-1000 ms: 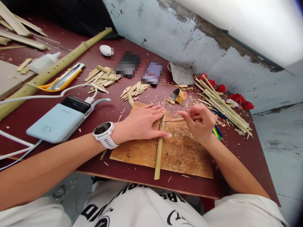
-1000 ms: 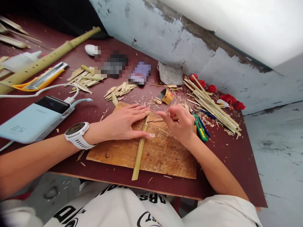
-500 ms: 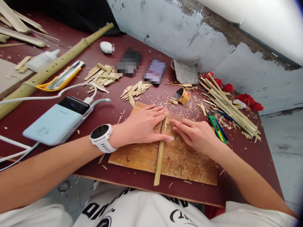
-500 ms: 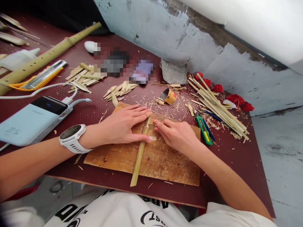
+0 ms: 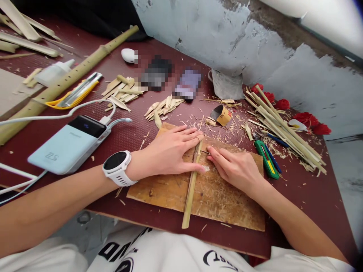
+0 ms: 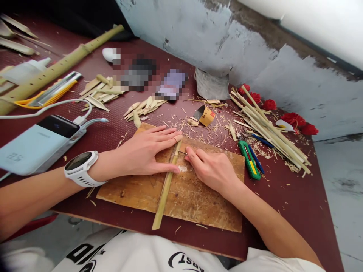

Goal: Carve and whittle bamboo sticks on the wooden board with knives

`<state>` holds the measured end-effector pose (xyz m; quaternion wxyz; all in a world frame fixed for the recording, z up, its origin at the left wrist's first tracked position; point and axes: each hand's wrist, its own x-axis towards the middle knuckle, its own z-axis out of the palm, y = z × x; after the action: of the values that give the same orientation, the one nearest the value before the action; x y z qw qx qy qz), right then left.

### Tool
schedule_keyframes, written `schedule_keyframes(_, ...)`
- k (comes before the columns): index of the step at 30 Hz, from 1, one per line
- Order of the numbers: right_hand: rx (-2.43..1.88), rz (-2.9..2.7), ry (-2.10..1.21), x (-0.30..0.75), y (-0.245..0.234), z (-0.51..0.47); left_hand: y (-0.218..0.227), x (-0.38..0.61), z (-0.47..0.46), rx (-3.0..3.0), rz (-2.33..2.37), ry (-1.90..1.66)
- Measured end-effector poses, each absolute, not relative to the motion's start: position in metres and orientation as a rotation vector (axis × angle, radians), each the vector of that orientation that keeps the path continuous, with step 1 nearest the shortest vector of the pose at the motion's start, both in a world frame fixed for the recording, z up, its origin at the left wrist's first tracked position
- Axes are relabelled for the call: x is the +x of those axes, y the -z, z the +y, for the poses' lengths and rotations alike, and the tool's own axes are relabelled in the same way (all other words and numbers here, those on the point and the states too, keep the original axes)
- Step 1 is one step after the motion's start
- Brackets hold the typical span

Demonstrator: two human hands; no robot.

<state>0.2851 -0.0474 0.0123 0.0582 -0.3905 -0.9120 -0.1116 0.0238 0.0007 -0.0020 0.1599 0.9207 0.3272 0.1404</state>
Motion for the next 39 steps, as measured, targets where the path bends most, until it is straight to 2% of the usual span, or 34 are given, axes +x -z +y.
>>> schedule_keyframes(11,-1.266,-2.697,0.559,0.29,-0.016,-0.058,0.003,0.022,0.003,2.659,0.889,-0.425)
schedule_keyframes(18,-1.36,-2.548,0.388,0.288,-0.021,-0.062,-0.017,0.022,-0.011,2.778,0.983,-0.696)
schedule_keyframes(24,-1.471,-2.568,0.316,0.284,-0.025,-0.068,-0.019,0.029,-0.02,2.85,1.072,-0.495)
schedule_keyframes(39,-1.483,-2.605,-0.124,0.273,-0.025,-0.085,-0.008,0.027,-0.017,2.951,0.882,-0.466)
